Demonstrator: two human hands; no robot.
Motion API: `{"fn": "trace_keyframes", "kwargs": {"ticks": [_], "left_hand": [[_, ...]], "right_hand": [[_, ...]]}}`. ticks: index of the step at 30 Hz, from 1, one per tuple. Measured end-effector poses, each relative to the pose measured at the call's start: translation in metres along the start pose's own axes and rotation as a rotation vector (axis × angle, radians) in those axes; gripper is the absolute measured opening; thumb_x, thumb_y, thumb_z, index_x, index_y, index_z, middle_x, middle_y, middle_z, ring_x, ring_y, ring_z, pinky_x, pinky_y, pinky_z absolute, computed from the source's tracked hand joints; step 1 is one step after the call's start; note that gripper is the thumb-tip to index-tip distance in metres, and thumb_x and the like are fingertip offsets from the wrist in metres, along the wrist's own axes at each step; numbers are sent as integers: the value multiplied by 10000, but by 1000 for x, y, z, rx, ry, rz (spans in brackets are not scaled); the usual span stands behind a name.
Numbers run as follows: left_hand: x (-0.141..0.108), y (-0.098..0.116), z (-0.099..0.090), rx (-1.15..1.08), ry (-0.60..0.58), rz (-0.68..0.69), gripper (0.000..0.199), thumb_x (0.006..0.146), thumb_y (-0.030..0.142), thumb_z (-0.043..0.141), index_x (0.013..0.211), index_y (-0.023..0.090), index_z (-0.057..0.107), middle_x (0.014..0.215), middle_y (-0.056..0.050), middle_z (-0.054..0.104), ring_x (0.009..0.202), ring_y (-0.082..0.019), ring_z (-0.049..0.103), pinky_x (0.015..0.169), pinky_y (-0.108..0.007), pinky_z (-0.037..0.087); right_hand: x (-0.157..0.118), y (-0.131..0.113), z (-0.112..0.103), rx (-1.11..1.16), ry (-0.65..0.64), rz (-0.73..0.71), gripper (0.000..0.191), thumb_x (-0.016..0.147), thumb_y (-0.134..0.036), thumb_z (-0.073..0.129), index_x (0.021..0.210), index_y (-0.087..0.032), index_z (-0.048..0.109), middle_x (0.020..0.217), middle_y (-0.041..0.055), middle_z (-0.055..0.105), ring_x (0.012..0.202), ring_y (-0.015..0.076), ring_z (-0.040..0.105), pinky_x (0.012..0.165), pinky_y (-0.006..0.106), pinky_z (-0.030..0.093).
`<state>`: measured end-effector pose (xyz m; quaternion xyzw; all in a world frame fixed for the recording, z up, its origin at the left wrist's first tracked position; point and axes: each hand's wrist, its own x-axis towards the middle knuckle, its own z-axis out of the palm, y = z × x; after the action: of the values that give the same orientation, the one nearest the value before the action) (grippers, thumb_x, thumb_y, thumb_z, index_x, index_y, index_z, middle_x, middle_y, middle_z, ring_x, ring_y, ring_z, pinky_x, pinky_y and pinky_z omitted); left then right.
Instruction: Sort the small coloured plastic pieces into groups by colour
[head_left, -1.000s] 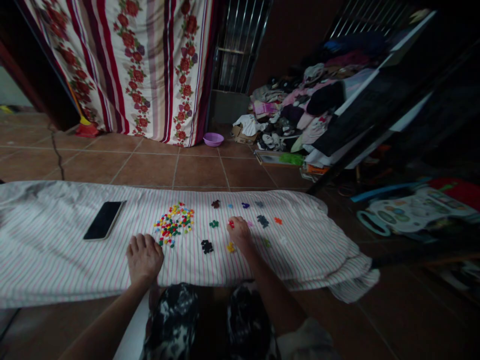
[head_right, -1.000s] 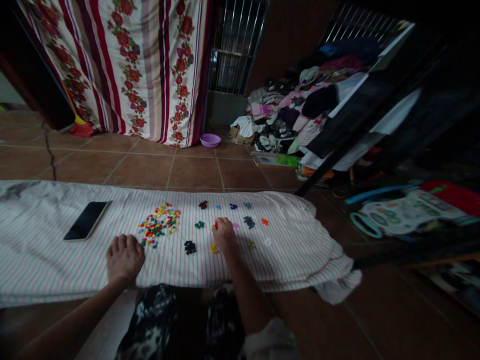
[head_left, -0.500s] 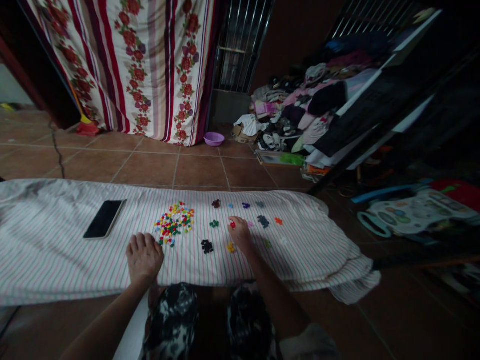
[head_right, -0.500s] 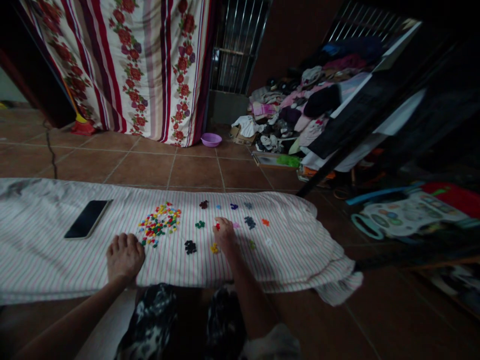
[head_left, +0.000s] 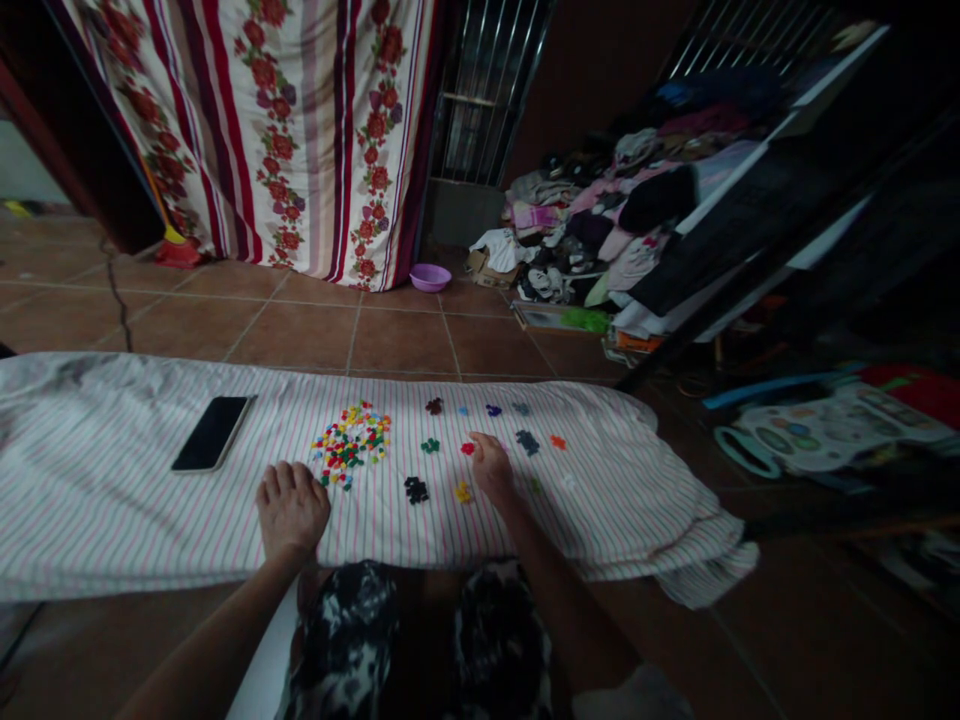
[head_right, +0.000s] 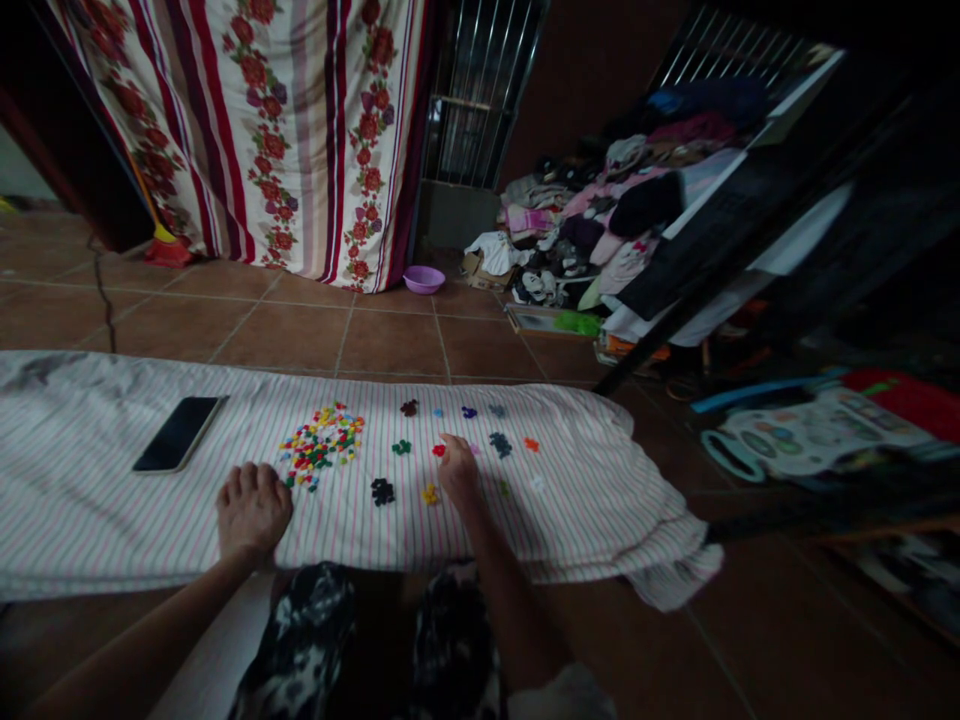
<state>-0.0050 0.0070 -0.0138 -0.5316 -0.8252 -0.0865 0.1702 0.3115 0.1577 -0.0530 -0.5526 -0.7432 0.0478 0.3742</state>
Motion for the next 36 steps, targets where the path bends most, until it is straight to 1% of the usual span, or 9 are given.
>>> {"fn": "trace_keyframes", "kwargs": {"ticks": [6, 9, 11, 14, 18, 22, 28, 32, 36], "left_hand": [[0, 0, 0, 0, 6, -1, 335, 900, 283, 336, 1024, 90, 581, 1130, -191, 567, 1204, -361, 456, 975, -452, 352], [0, 0, -1, -18, -14, -10, 330, 896, 285, 343, 1016, 96, 586, 1115, -185, 574, 1201, -363, 459, 977, -457, 354], [1, 0, -2, -39, -26, -17, 333, 890, 285, 351, 1019, 91, 589, 1107, -187, 578, 1203, -365, 459, 981, -462, 354], [1, 0, -3, -70, -30, -21, 348, 878, 282, 366, 1050, 76, 589, 1130, -206, 577, 1218, -372, 450, 989, -474, 351], [1, -1, -3, -98, -37, -31, 369, 879, 277, 372, 1093, 67, 588, 1170, -222, 579, 1239, -374, 443, 997, -487, 350], [1, -1, -1, -121, -46, -36, 388, 884, 268, 375, 1130, 53, 584, 1226, -237, 563, 1272, -378, 430, 1013, -492, 344], [1, -2, 4, -112, -26, -29, 420, 902, 280, 358, 1162, 30, 574, 1265, -251, 549, 1289, -388, 424, 1023, -497, 346], [0, -2, 7, -139, -22, -38, 445, 905, 293, 362, 1190, 21, 568, 1291, -265, 540, 1310, -393, 409, 1036, -514, 337], [0, -3, 9, -146, -21, -40, 447, 908, 294, 357, 1199, 28, 568, 1307, -268, 534, 1316, -394, 408, 1035, -522, 339]], "right_hand": [[-2, -2, -4, -20, -6, 10, 425, 803, -96, 337, 1052, -127, 680, 951, 138, 698, 921, 235, 638, 888, 403, 520], [2, -10, -10, -17, -25, -21, 409, 825, -107, 346, 1058, -139, 681, 971, 129, 695, 944, 227, 636, 916, 388, 510], [5, -20, -12, -4, -46, -47, 398, 837, -117, 357, 1062, -147, 683, 1003, 128, 691, 974, 224, 632, 935, 377, 503], [10, -42, -11, 46, -72, -75, 389, 843, -115, 370, 1061, -165, 689, 1016, 117, 690, 999, 220, 626, 945, 368, 501], [7, -80, 1, 144, -146, -142, 375, 843, -98, 396, 1046, -175, 701, 1011, 102, 686, 994, 205, 620, 937, 350, 503], [-3, -121, 15, 166, -309, -198, 345, 855, -92, 424, 1010, -184, 718, 981, 85, 680, 959, 191, 616, 903, 318, 501], [-18, -175, 32, 140, -567, -308, 285, 905, -148, 481, 1068, -211, 706, 996, 57, 671, 965, 169, 597, 906, 288, 469], [-23, -199, 41, 82, -626, -332, 260, 923, -191, 494, 1072, -246, 699, 982, 48, 661, 973, 178, 581, 892, 291, 456], [-22, -212, 46, 21, -666, -329, 231, 935, -220, 492, 1056, -249, 687, 1029, 52, 648, 1020, 185, 562, 892, 292, 447]]}}
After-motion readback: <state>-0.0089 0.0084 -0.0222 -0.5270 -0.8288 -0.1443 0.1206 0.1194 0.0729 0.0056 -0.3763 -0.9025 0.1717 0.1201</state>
